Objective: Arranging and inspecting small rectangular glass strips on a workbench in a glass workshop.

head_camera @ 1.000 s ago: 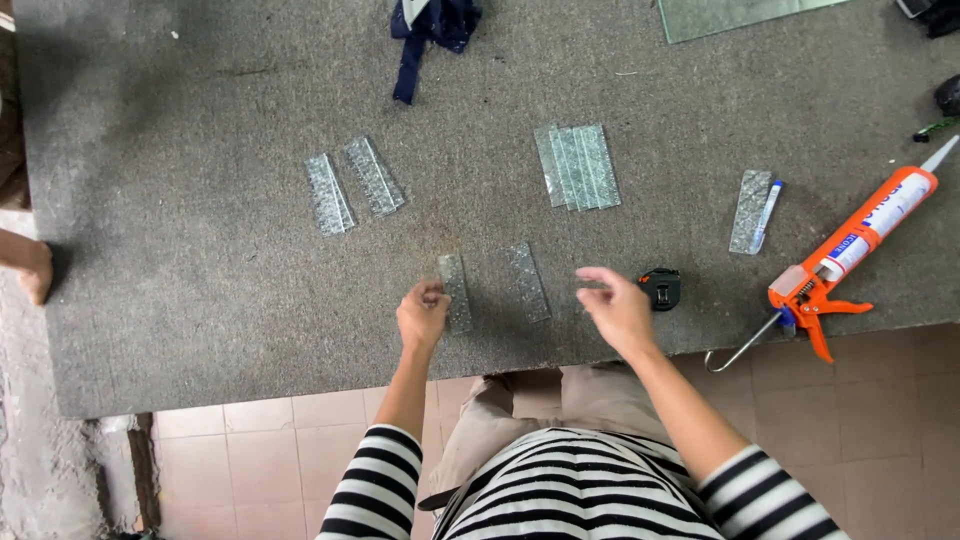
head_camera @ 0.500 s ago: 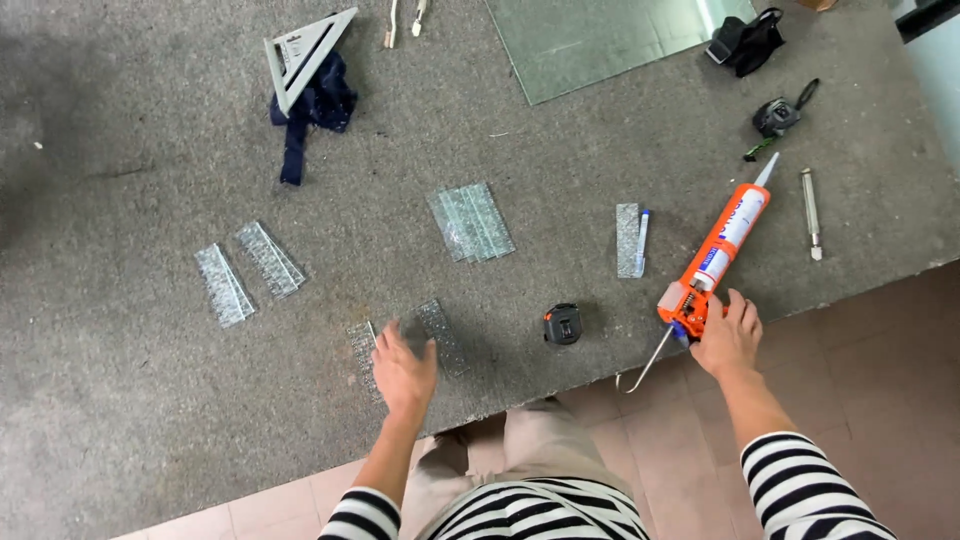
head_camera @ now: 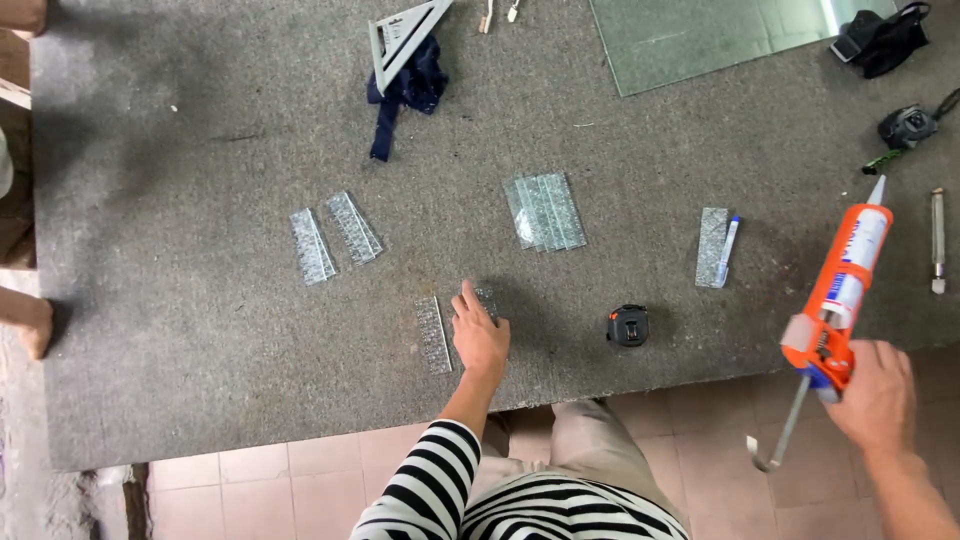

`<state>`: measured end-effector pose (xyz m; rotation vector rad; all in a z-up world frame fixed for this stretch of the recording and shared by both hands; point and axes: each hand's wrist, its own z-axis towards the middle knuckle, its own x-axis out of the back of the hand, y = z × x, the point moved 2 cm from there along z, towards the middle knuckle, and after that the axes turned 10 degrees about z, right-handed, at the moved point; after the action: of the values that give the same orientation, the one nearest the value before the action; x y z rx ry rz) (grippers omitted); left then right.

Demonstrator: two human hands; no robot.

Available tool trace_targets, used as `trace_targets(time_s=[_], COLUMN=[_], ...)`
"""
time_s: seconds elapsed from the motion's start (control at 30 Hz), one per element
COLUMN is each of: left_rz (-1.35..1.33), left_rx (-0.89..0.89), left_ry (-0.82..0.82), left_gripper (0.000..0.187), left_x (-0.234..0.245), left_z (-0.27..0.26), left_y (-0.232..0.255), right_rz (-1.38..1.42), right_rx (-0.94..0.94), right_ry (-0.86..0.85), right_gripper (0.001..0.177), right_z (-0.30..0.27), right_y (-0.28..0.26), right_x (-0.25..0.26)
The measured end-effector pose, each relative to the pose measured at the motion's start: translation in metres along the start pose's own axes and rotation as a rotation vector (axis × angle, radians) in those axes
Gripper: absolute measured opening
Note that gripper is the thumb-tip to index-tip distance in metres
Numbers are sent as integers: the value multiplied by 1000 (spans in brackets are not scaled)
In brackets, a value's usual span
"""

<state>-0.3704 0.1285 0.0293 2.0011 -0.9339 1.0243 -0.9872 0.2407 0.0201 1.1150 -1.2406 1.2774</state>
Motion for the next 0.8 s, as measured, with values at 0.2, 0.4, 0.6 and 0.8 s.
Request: trace_targets(time_s=[0.2, 0.4, 0.6, 0.8], left_rz=[-155, 49, 108, 108], left_rx=[-52, 11, 76, 2], left_ry=[35, 362, -9, -159], left_gripper=[89, 88, 114, 124], left_x=[10, 6, 7, 15], left_z=[-6, 8, 6, 7], left_y=[-27, -134, -223, -227], right_rz=[860, 1700, 2030, 1997], right_rx=[-151, -268, 1, -304], right_ry=[110, 67, -394, -324], right_gripper=[30, 32, 19, 17], right_z=[-46, -102, -100, -100], right_y=[-99, -215, -300, -351], right_x=[135, 136, 100, 93])
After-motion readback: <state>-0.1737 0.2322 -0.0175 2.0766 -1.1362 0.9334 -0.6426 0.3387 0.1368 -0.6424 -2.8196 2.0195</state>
